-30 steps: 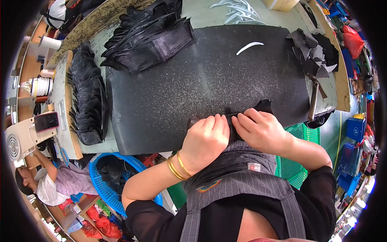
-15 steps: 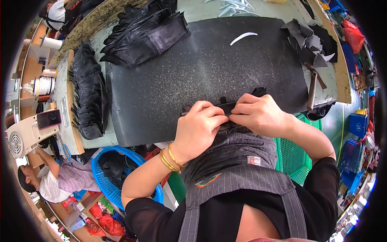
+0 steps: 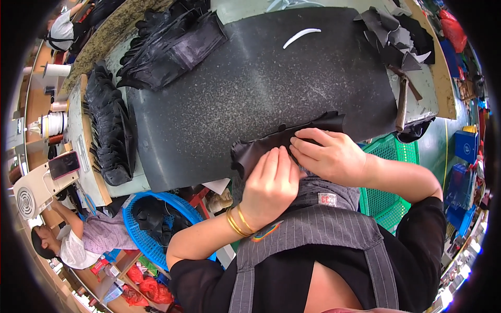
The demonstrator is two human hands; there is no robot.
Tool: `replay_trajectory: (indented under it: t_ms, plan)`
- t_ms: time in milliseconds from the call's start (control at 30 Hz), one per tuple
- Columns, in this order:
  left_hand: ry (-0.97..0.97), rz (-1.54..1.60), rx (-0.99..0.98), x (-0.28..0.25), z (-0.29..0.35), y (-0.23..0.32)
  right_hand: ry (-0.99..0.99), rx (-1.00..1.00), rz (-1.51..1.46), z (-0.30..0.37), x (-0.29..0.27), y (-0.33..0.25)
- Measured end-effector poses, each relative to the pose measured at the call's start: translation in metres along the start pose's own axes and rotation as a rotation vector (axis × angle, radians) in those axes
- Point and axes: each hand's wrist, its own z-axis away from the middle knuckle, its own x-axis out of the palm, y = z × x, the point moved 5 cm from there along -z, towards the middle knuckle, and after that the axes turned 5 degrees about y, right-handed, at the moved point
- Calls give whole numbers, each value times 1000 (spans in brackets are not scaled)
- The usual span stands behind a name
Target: The recorder is assembling leather shoe uppers by hammering seams and manually applying adhesive reinforcing strips at a factory workbench.
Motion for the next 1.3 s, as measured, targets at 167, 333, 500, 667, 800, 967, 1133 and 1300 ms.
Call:
replay_trajectory:
  t_ms: [167,333,500,667,800,967,1133,1300]
  plan:
    - [6,26,-43,23,-10,12,277,294,296,31,-27,19]
    - [24,51,-110,23,-14,14,425,879,-223,40,-27,39]
    - [67,74,-109,24,-16,18,234,1138,-573,33,-10,65]
    - [72,76,-109,24,-16,15,184,910,-878,28,-10,57]
    - [77,64,-90,26,-19,18,143,1025,-614,35,-5,80]
    - [61,35,-68,28,-18,15,-20,1185,-611,21,2,88]
    - [86,1,-49,34,-16,16,-78,1027,-689,20,-2,87]
    - [113,-18,-49,37,-17,18,-150,934,-443,6,-10,84]
